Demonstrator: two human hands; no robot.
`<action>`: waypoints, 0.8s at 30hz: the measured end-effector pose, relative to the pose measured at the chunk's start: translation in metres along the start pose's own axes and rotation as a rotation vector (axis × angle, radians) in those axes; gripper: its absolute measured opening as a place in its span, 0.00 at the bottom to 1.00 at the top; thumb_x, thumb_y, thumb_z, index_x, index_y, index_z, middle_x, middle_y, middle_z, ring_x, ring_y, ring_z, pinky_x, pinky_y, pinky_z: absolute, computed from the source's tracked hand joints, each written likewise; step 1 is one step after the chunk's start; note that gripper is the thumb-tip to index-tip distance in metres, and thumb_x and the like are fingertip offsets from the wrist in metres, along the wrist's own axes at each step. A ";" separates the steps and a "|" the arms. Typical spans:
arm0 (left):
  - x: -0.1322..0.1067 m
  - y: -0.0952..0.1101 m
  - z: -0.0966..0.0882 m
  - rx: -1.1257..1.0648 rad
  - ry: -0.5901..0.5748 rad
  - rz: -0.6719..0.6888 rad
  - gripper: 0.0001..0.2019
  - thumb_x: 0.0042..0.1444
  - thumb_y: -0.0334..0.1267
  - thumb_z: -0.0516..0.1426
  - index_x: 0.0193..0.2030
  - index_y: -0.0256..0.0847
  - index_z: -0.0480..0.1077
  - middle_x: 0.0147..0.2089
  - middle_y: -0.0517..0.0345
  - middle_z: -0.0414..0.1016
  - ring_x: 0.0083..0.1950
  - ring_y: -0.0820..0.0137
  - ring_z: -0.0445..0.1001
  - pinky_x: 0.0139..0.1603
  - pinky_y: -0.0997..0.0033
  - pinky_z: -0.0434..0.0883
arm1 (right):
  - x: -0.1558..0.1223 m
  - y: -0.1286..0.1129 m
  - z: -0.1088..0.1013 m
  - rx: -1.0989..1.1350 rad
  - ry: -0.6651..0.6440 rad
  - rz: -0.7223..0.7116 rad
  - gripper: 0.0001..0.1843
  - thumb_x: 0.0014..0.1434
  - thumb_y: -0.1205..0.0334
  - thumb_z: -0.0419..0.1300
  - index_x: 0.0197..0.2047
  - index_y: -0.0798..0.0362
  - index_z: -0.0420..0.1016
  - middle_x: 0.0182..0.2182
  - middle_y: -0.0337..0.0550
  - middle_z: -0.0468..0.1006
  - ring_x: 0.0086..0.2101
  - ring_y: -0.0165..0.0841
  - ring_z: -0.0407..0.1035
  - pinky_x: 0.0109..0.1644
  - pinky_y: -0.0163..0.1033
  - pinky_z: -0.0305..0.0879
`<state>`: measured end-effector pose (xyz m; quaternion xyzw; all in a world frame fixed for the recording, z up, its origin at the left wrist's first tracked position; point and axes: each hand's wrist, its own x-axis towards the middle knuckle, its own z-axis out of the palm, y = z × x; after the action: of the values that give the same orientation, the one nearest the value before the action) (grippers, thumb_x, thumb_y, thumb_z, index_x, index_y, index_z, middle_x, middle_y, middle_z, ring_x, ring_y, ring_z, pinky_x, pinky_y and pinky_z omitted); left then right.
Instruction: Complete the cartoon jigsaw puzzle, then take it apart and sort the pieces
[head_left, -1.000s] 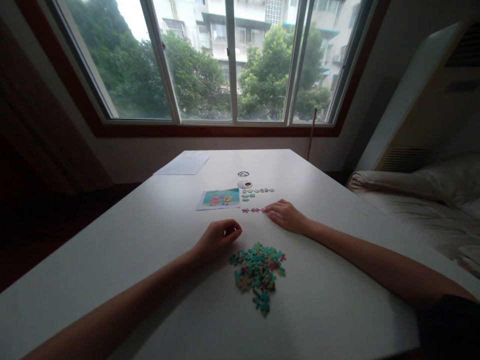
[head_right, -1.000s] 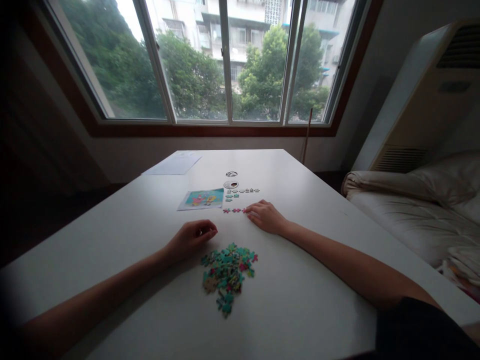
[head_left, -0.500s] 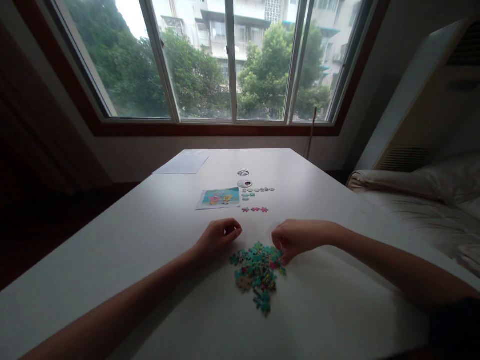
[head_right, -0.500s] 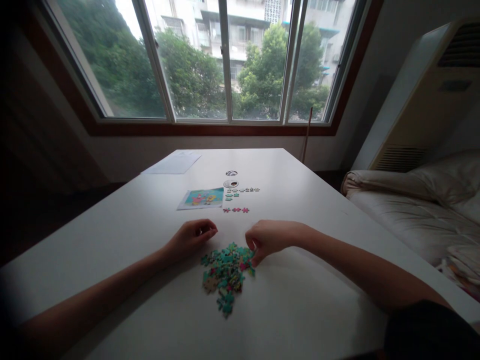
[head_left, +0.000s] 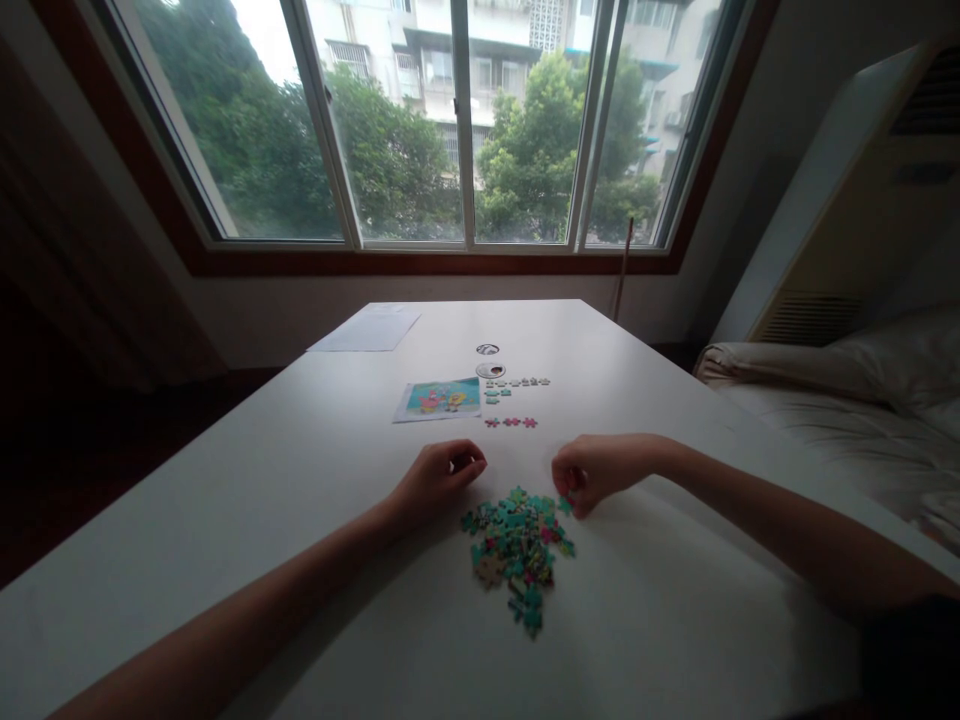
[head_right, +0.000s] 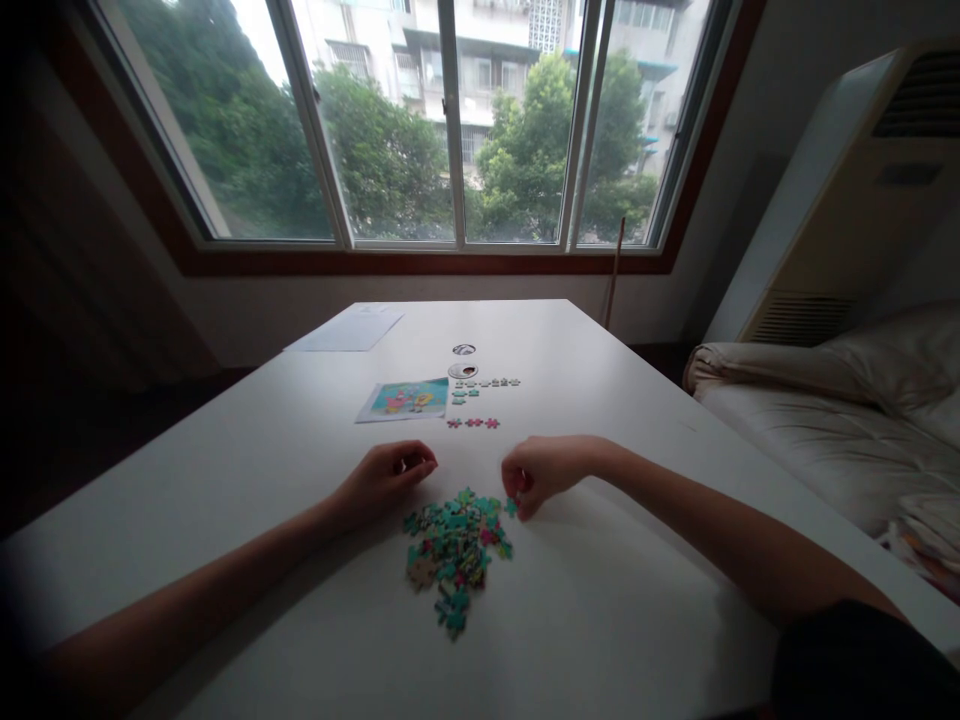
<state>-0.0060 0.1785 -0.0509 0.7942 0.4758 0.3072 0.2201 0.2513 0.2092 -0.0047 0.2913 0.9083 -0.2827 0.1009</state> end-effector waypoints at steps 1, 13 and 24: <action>0.000 0.000 0.000 -0.005 0.000 0.001 0.08 0.52 0.37 0.52 0.30 0.37 0.70 0.22 0.64 0.65 0.23 0.77 0.59 0.25 0.78 0.57 | 0.000 -0.002 -0.001 0.008 -0.004 -0.004 0.16 0.41 0.58 0.65 0.34 0.56 0.70 0.27 0.36 0.69 0.27 0.24 0.62 0.28 0.28 0.57; -0.001 0.004 0.002 -0.003 -0.009 0.011 0.08 0.52 0.37 0.52 0.30 0.37 0.70 0.21 0.64 0.64 0.23 0.77 0.59 0.25 0.79 0.57 | -0.005 -0.010 -0.005 0.012 -0.007 -0.048 0.13 0.45 0.60 0.63 0.35 0.56 0.69 0.27 0.37 0.69 0.27 0.24 0.62 0.29 0.28 0.58; -0.001 0.006 0.004 -0.016 -0.005 0.010 0.08 0.52 0.37 0.52 0.30 0.36 0.70 0.21 0.65 0.63 0.23 0.77 0.58 0.24 0.79 0.57 | -0.005 -0.039 0.014 -0.059 0.122 -0.185 0.15 0.47 0.60 0.62 0.39 0.55 0.68 0.26 0.37 0.69 0.25 0.23 0.61 0.27 0.27 0.55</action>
<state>0.0001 0.1744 -0.0502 0.7955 0.4689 0.3099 0.2263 0.2326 0.1723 0.0030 0.2198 0.9437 -0.2459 0.0273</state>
